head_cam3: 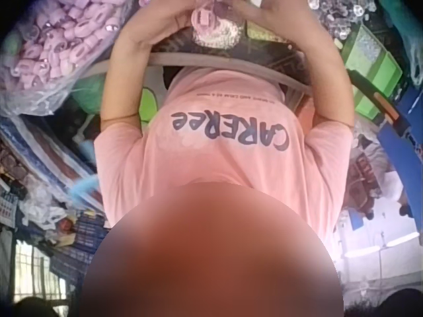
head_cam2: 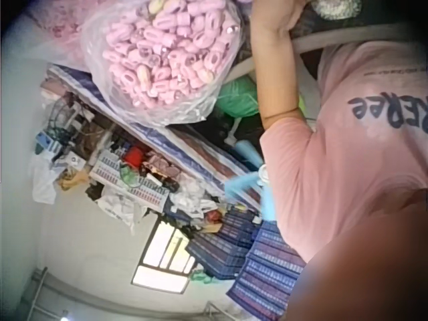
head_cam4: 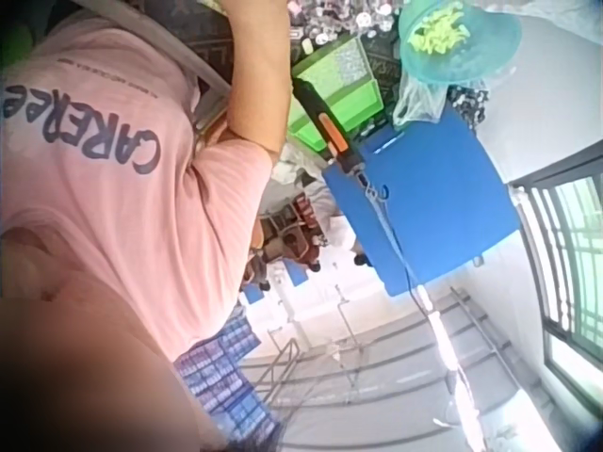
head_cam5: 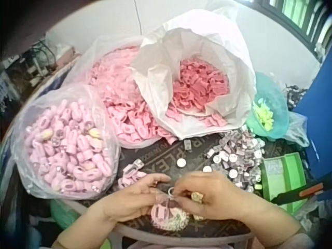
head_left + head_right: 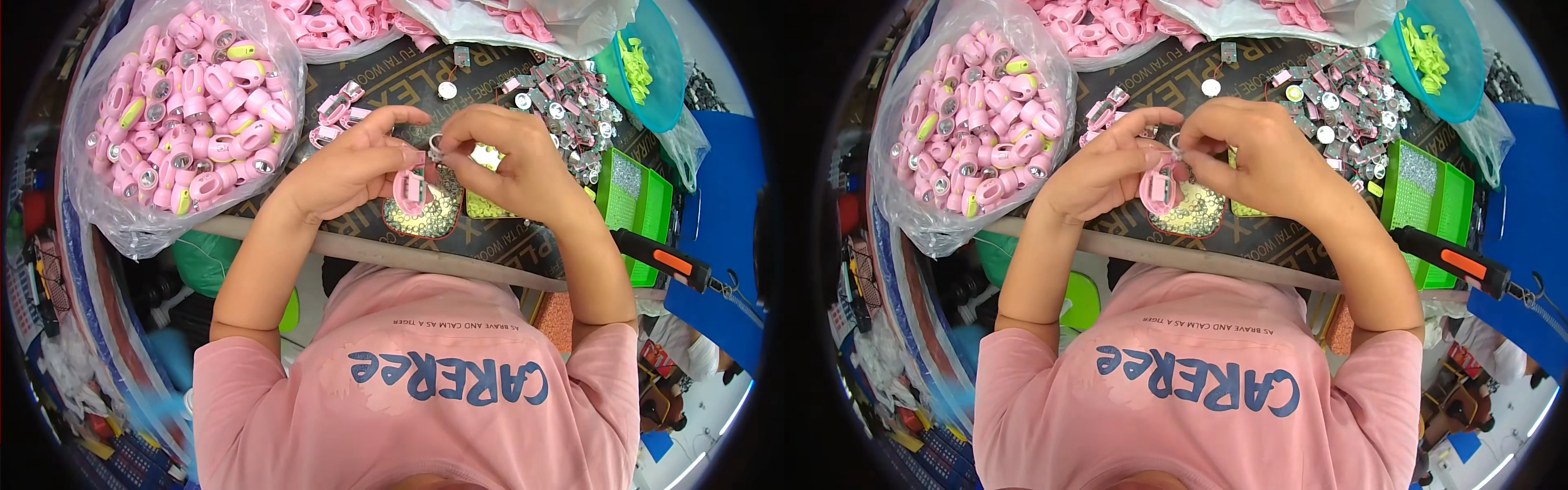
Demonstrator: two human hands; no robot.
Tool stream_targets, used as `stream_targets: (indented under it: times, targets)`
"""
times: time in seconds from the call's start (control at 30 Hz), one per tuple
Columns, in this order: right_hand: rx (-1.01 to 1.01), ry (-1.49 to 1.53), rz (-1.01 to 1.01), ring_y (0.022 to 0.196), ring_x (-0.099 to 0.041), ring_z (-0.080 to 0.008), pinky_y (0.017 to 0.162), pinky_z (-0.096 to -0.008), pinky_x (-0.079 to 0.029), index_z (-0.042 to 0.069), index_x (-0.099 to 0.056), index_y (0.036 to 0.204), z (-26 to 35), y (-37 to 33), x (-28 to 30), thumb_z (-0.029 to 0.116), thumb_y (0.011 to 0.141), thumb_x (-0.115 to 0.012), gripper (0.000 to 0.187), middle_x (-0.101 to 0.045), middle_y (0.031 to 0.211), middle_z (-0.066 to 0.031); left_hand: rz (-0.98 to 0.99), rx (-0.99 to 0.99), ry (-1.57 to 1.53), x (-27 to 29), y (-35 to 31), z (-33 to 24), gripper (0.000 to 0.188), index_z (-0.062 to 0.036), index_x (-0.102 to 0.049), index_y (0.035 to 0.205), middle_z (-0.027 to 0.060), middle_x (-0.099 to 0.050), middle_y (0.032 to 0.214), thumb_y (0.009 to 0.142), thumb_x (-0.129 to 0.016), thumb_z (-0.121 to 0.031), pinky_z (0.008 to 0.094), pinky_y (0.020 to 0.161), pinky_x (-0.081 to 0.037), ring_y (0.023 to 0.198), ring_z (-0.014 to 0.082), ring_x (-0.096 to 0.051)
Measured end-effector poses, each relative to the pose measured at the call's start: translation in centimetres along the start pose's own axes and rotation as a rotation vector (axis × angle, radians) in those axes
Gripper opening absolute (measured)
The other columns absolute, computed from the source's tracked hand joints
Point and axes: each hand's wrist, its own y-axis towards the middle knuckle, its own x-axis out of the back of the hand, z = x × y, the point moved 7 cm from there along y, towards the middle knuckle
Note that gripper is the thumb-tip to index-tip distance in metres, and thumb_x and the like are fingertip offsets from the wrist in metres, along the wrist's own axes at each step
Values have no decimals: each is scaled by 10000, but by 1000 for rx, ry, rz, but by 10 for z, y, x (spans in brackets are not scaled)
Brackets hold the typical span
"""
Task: Assembling small pink toy accessories by gluing fabric bows and decorative pearls onto plastic bases.
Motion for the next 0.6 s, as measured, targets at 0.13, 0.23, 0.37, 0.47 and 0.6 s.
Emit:
stream_targets:
  times: [0.13, 0.23, 0.37, 0.47, 0.6]
  targets:
    - [-111, 34, 14, 724, -698, -238, 671, -358, -565, -10, -722, 965, -12, -3, -3, -50, 800, -735, 171, -689, 839, -132, -158, -101, 110, 1, -1, -2, 432, -44, -437, 1412, 122, -714, 1097, 1015, -594, -111, 236, 707, -518, 831, 88, -640]
    - [-33, -140, -15, 750, -700, -220, 692, -346, -565, -16, -715, 968, -15, -5, -2, -59, 810, -729, 164, -700, 868, -119, -144, -112, 111, -1, -4, -3, 397, -47, -465, 1403, 73, -671, 1106, 1018, -557, -81, 247, 707, -500, 834, 103, -621]
    - [-116, 121, -58, 785, -696, -190, 736, -313, -567, -20, -708, 970, -21, -7, -7, -36, 838, -748, 139, -708, 915, -101, -160, -191, 227, 2, -3, 2, 421, -66, -474, 1421, 57, -634, 1185, 1015, -587, -64, 266, 768, -515, 876, 124, -629]
    - [-370, 301, -6, 775, -676, -129, 709, -261, -552, -25, -696, 971, -32, -13, -15, -1, 904, -745, 87, -689, 854, -52, -247, -228, 285, -1, -8, -5, 409, -70, -481, 1396, 61, -635, 1192, 1012, -619, -64, 266, 802, -518, 934, 118, -622]
    - [-644, 538, 33, 605, -579, -82, 546, -229, -461, 18, -681, 959, -49, -20, -23, 108, 996, -691, 98, -626, 728, 1, -233, -322, 381, 2, -8, -1, 330, -61, -524, 1277, 59, -636, 1113, 967, -629, -18, 276, 824, -529, 984, 128, -641]
